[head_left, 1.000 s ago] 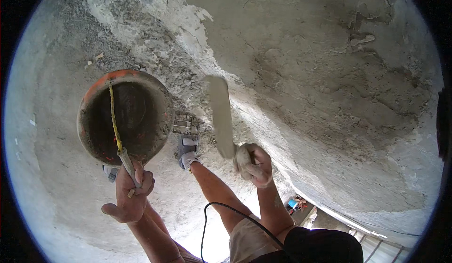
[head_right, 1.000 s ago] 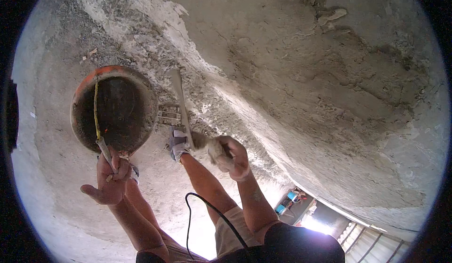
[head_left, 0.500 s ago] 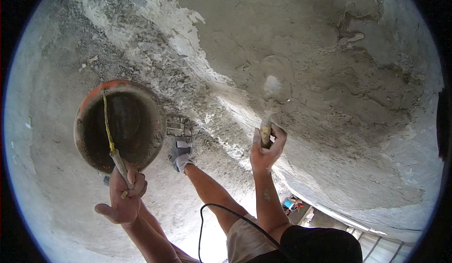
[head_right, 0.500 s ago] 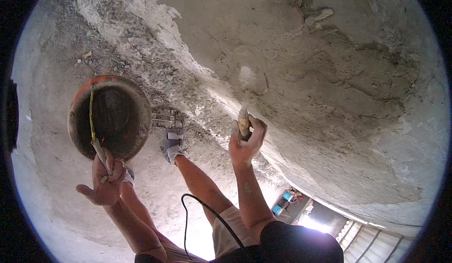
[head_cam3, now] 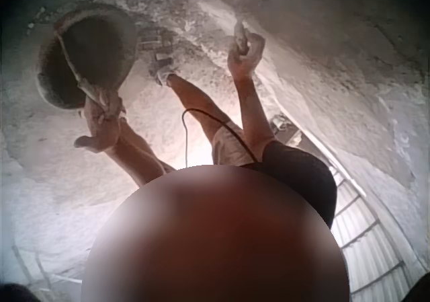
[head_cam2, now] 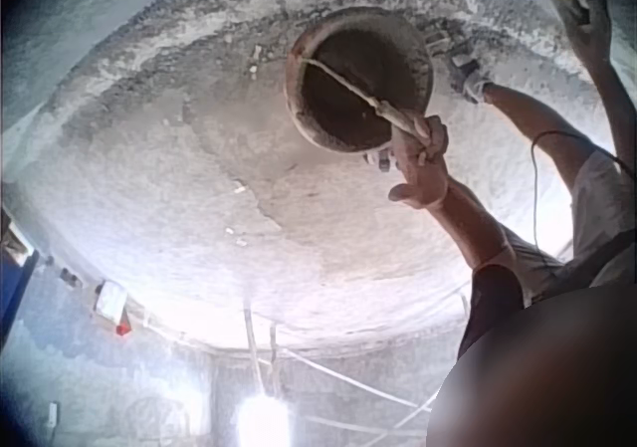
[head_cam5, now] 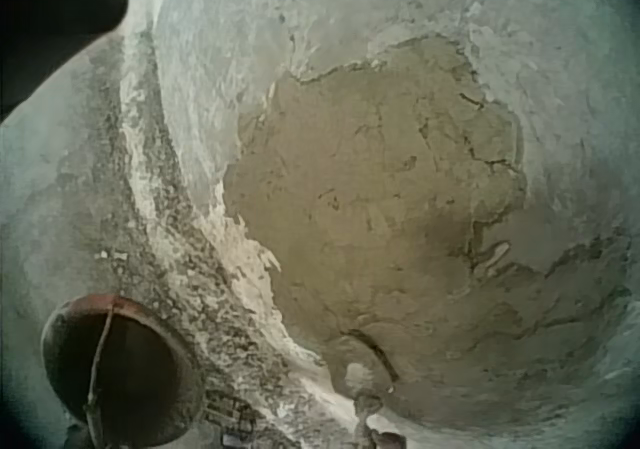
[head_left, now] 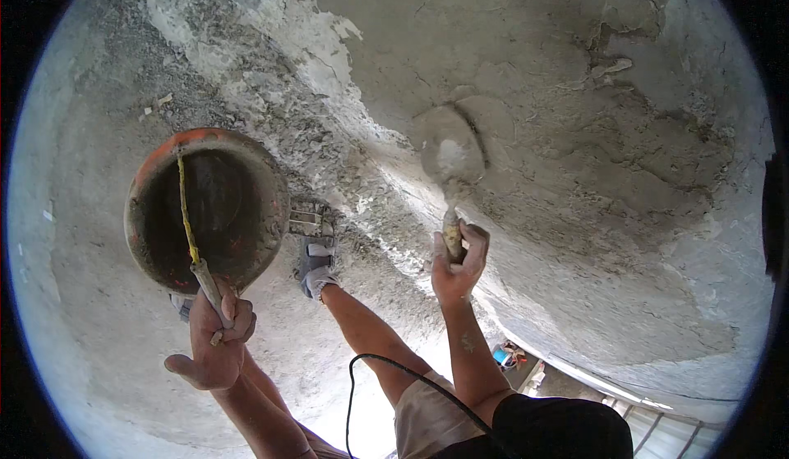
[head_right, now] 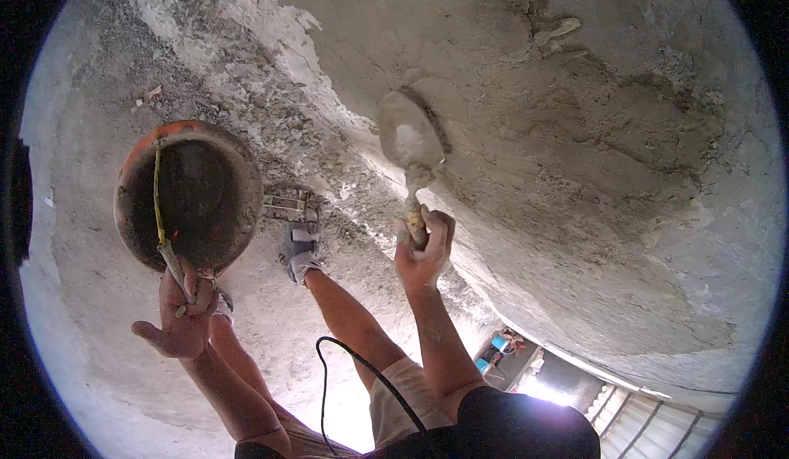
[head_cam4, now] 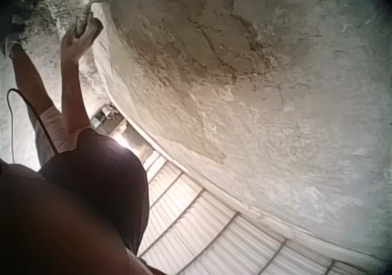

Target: The person scoops plaster from a bucket with a trowel, applies and spreads the plaster across the wall surface using trowels, and touches the wall by hand.

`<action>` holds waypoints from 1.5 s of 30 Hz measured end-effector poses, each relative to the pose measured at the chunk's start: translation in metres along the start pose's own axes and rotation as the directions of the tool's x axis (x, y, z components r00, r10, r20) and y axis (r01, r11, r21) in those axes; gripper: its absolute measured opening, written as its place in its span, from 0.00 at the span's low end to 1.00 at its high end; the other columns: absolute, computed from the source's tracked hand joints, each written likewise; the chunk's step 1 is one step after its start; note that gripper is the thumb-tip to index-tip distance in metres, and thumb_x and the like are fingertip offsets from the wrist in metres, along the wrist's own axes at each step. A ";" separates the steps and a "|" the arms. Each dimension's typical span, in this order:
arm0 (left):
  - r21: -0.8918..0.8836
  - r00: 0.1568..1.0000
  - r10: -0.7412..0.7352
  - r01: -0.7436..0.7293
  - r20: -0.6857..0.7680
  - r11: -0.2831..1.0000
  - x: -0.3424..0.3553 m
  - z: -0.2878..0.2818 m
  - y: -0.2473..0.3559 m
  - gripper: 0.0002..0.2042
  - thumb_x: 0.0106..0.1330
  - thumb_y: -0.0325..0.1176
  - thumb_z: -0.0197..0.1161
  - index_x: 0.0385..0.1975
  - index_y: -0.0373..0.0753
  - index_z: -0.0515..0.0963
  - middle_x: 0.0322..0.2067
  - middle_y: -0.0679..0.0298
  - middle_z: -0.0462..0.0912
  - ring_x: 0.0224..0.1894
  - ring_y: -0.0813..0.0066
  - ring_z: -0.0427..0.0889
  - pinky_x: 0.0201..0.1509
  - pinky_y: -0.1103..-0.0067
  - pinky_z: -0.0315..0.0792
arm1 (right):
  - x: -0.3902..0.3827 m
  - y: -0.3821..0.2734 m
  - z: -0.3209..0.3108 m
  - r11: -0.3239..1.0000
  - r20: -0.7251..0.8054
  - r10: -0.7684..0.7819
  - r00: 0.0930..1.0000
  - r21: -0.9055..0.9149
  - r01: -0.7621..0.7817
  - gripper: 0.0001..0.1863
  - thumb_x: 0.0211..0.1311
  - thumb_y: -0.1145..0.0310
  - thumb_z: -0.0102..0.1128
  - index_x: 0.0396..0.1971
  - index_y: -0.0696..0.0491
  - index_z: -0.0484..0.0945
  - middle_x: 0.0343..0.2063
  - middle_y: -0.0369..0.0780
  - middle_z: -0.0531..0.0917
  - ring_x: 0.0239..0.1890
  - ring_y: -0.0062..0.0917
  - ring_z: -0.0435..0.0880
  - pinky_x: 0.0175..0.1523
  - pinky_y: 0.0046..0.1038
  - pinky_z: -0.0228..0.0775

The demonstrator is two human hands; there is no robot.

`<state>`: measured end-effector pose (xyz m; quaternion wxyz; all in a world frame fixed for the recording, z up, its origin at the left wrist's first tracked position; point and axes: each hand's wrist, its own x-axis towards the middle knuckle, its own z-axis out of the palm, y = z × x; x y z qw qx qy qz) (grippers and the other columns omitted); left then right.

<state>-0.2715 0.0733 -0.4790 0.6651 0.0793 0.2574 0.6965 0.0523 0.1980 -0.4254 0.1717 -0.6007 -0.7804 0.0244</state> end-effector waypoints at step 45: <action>0.113 0.950 -0.044 0.082 -0.309 0.990 0.005 0.016 0.004 0.50 0.36 0.87 0.40 0.33 0.36 0.62 0.18 0.78 0.53 0.15 0.92 0.47 0.15 0.90 0.40 | 0.000 0.009 0.004 0.977 0.015 0.023 1.000 -0.210 -0.020 0.19 0.48 0.76 0.65 0.41 0.59 0.70 0.34 0.50 0.72 0.35 0.44 0.73 0.37 0.40 0.69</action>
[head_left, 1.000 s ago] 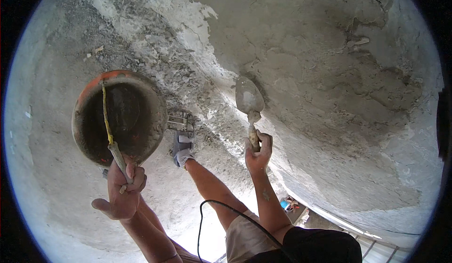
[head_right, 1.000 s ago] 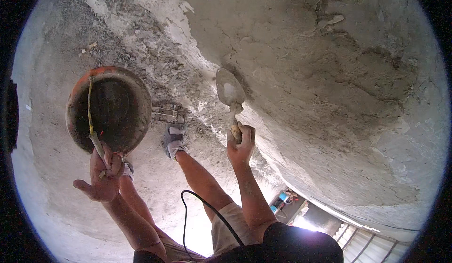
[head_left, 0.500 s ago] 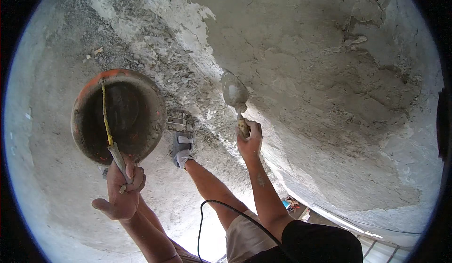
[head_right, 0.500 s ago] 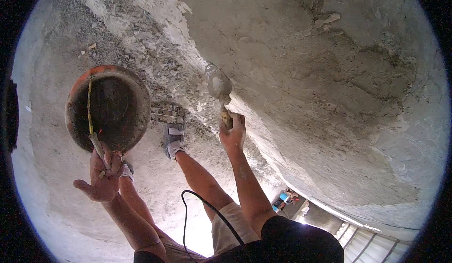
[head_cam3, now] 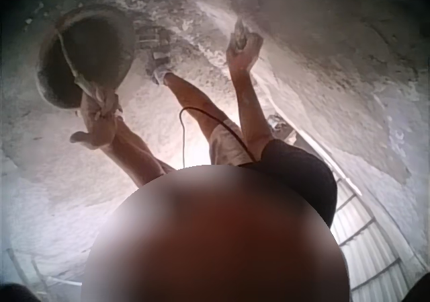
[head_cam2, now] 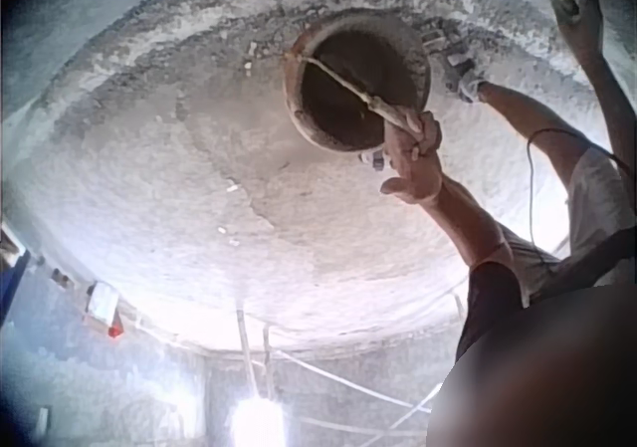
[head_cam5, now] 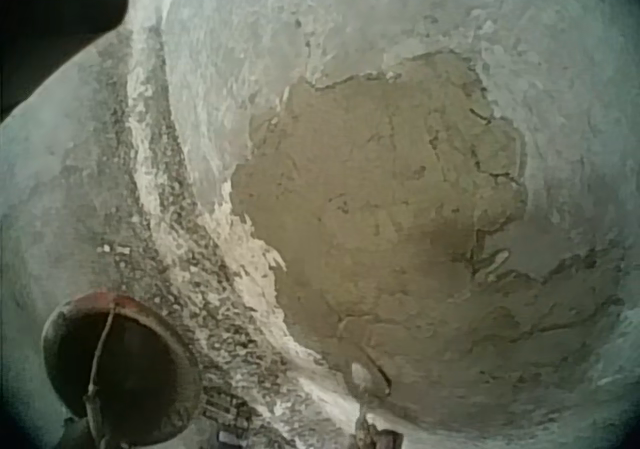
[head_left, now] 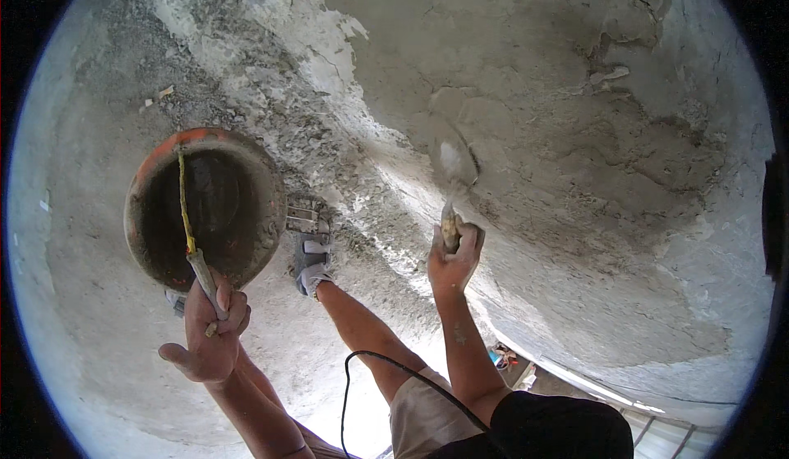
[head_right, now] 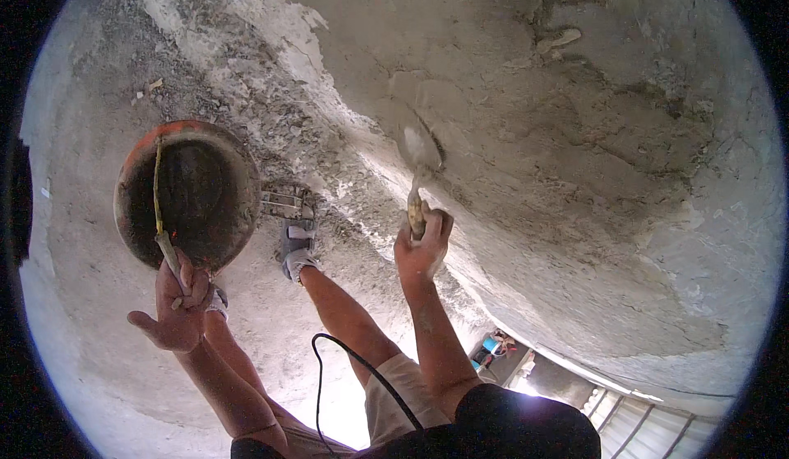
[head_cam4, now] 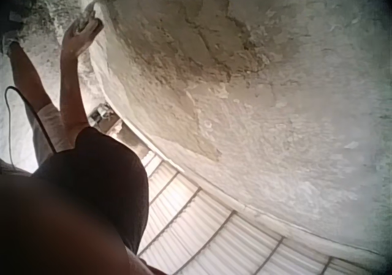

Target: The person scoops plaster from a bucket with a trowel, applies and spreads the plaster across the wall surface using trowels, and touches the wall by hand.

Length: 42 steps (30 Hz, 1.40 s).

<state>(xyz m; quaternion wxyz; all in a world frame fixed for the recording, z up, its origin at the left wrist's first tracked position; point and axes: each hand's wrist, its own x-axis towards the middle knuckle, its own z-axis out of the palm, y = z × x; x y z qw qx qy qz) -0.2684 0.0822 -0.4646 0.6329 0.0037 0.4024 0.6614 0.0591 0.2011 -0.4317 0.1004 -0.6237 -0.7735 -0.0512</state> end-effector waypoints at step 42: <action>-0.103 0.977 0.065 -0.045 0.205 0.994 -0.001 -0.028 0.006 0.54 0.45 0.82 0.43 0.49 0.27 0.59 0.27 0.72 0.59 0.19 0.90 0.51 0.19 0.90 0.46 | -0.005 -0.048 0.018 0.925 0.277 0.192 0.942 0.270 -0.268 0.16 0.50 0.70 0.68 0.39 0.58 0.75 0.29 0.39 0.76 0.29 0.21 0.73 0.34 0.24 0.66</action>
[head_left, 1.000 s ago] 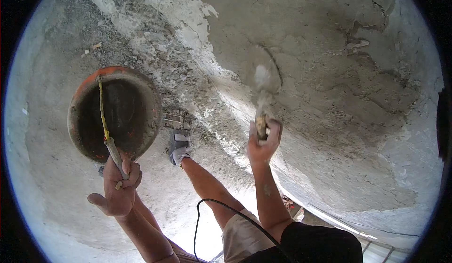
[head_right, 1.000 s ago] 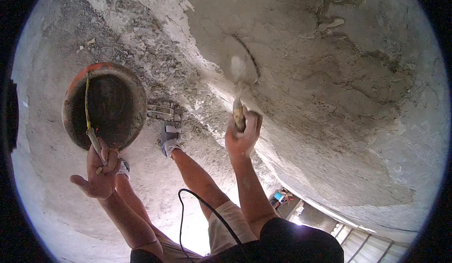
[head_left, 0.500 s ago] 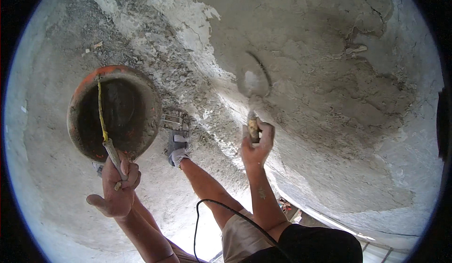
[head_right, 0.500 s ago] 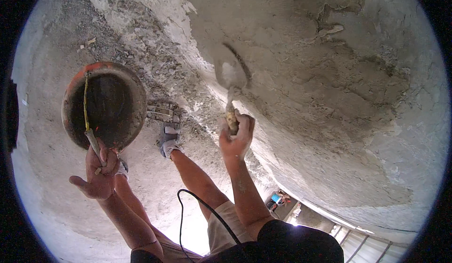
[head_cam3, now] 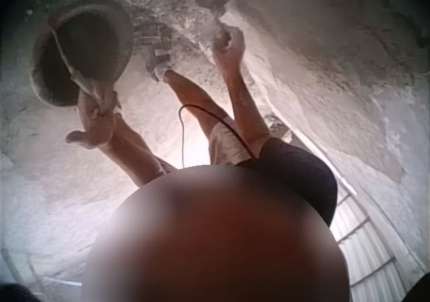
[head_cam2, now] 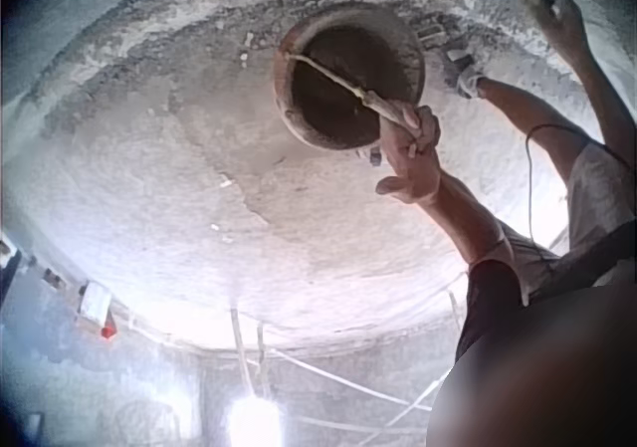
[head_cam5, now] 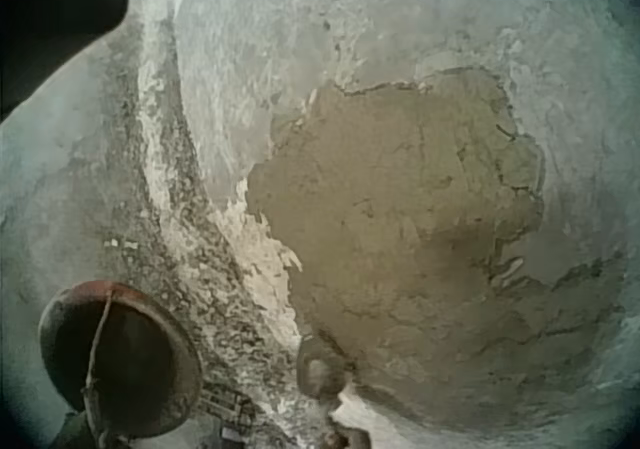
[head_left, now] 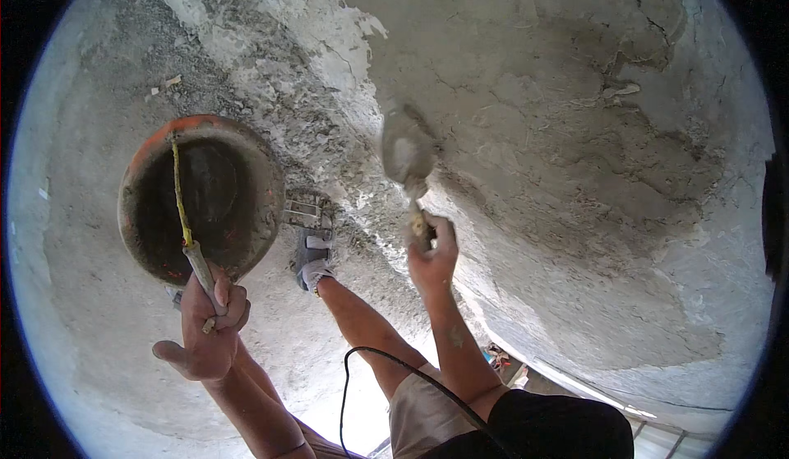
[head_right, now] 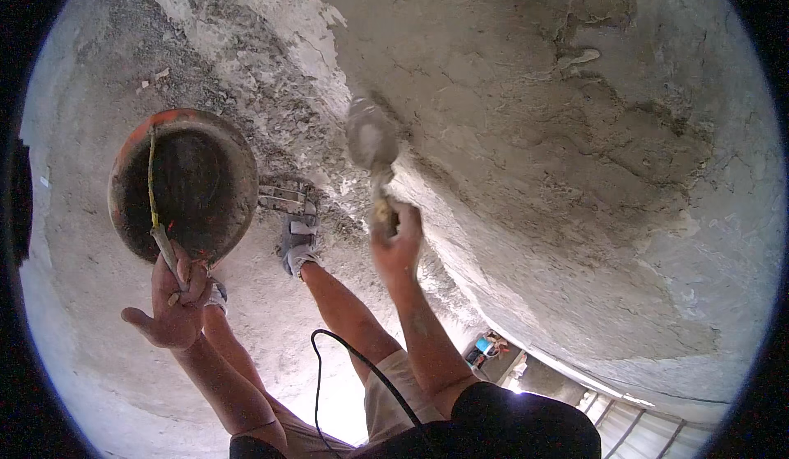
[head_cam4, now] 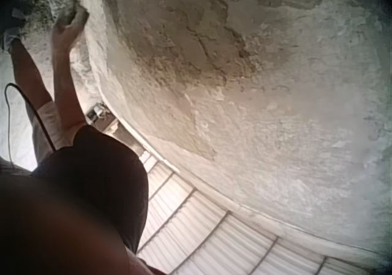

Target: The person scoops plaster from a bucket with a trowel, applies and spreads the plaster across the wall surface using trowels, and touches the wall by hand.

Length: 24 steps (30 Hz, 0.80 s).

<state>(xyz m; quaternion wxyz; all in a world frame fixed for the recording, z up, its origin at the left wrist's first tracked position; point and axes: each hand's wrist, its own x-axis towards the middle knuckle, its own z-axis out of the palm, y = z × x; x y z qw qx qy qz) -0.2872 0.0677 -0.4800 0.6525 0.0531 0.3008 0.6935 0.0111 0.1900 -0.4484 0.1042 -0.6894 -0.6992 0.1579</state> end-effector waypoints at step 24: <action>0.087 0.934 -0.084 0.121 -0.347 0.989 0.013 0.022 0.000 0.51 0.37 0.87 0.38 0.35 0.34 0.62 0.19 0.77 0.55 0.17 0.92 0.49 0.18 0.89 0.42 | -0.036 -0.009 0.026 0.942 0.301 -0.328 0.895 0.177 0.286 0.19 0.47 0.73 0.69 0.39 0.58 0.74 0.35 0.47 0.75 0.33 0.37 0.77 0.36 0.33 0.71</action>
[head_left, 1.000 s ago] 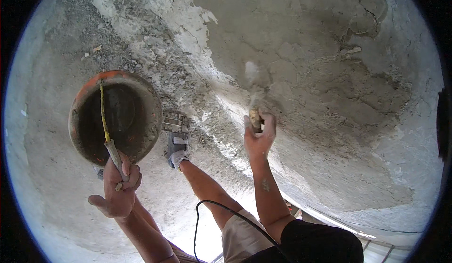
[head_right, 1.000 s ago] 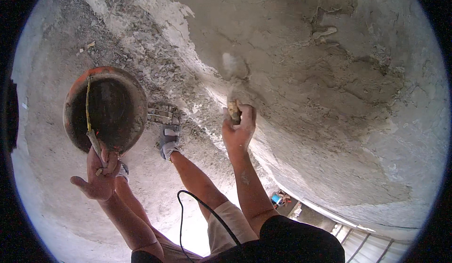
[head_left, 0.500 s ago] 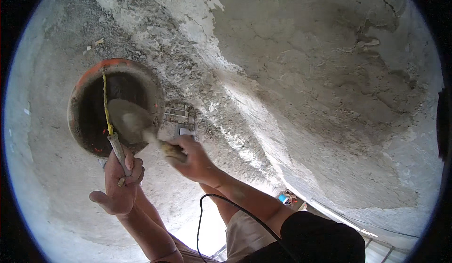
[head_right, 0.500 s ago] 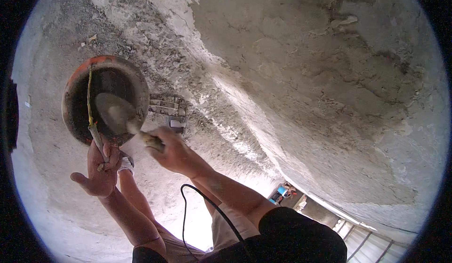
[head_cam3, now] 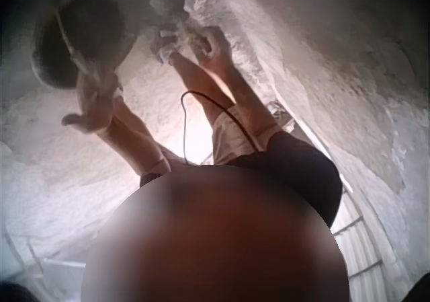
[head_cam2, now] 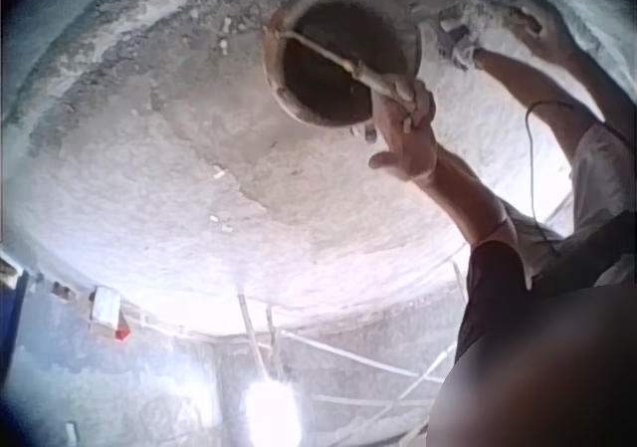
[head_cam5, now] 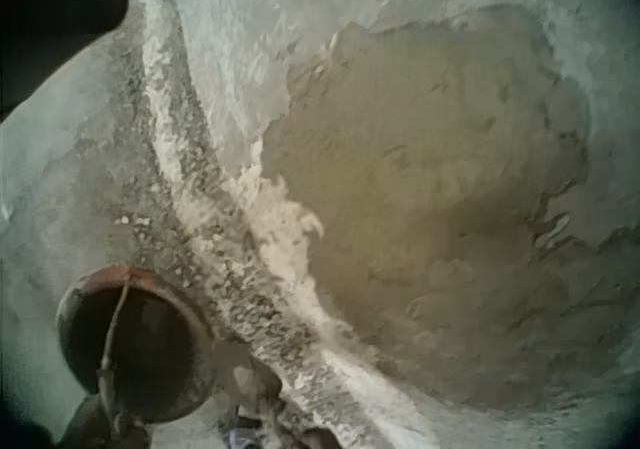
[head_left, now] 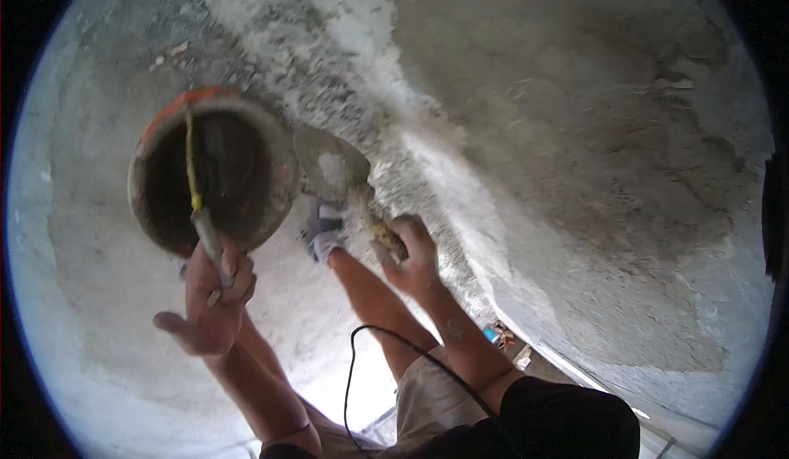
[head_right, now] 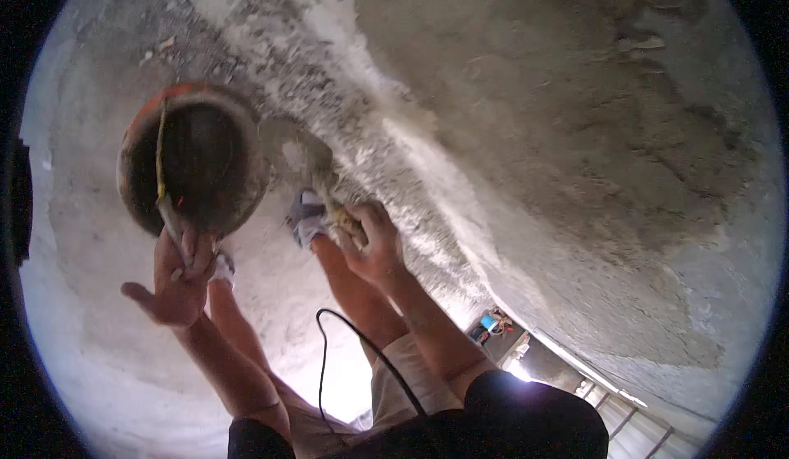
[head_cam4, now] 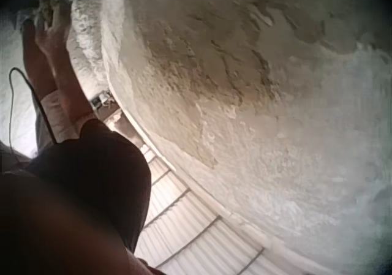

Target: The person scoops plaster from a bucket with a trowel, applies and spreads the plaster across the wall surface using trowels, and touches the wall by hand.

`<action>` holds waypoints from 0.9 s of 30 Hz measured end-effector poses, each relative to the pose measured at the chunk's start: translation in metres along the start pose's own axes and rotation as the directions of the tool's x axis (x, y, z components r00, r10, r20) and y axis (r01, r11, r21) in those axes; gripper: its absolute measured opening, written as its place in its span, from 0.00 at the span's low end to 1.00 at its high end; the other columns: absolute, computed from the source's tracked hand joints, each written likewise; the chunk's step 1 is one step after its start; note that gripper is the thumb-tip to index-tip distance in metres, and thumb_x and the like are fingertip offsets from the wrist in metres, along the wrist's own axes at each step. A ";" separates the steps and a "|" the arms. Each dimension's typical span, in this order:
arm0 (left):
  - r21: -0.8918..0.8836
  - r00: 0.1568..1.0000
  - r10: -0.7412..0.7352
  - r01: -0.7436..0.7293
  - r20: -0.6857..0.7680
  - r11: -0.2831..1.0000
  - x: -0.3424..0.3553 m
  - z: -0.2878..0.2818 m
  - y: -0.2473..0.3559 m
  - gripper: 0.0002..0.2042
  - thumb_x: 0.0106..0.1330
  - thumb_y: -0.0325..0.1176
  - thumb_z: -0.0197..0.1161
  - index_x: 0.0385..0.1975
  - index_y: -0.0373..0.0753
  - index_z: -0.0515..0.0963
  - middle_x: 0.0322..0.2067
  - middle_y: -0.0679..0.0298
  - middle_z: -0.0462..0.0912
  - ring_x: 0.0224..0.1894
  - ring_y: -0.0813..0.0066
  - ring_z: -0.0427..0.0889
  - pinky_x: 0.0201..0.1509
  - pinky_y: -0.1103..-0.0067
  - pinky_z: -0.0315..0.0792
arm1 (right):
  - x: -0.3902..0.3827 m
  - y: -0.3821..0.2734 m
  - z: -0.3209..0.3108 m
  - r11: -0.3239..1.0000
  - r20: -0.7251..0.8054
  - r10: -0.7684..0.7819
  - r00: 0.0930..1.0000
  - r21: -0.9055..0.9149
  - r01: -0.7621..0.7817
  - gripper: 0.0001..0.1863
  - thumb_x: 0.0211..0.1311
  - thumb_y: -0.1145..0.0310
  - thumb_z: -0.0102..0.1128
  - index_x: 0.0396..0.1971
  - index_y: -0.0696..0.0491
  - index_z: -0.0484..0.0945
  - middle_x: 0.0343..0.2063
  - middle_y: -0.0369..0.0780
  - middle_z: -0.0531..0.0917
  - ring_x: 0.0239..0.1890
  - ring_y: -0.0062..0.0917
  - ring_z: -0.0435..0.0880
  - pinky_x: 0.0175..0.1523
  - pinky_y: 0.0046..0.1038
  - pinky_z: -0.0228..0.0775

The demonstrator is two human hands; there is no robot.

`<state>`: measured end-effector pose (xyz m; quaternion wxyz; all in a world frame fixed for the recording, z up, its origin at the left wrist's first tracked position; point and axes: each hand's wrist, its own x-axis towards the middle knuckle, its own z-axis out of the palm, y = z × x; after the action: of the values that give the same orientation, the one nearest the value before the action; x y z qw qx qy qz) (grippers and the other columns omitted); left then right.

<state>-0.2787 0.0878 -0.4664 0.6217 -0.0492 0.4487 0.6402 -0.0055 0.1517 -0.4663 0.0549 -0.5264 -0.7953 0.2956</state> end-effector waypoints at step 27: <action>-0.476 0.990 0.119 -0.068 0.078 0.877 -0.053 -0.165 -0.033 0.50 0.58 0.71 0.45 0.60 0.23 0.55 0.33 0.64 0.67 0.21 0.81 0.51 0.23 0.83 0.48 | 0.060 0.010 0.019 0.934 0.123 -0.112 0.986 -0.325 0.146 0.16 0.56 0.65 0.62 0.36 0.59 0.69 0.26 0.47 0.76 0.28 0.42 0.76 0.39 0.43 0.66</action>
<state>-0.3208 -0.0630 -0.5486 0.5821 -0.1434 0.2480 0.7610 -0.0312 0.1989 -0.5012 -0.0564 -0.4589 -0.8684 0.1795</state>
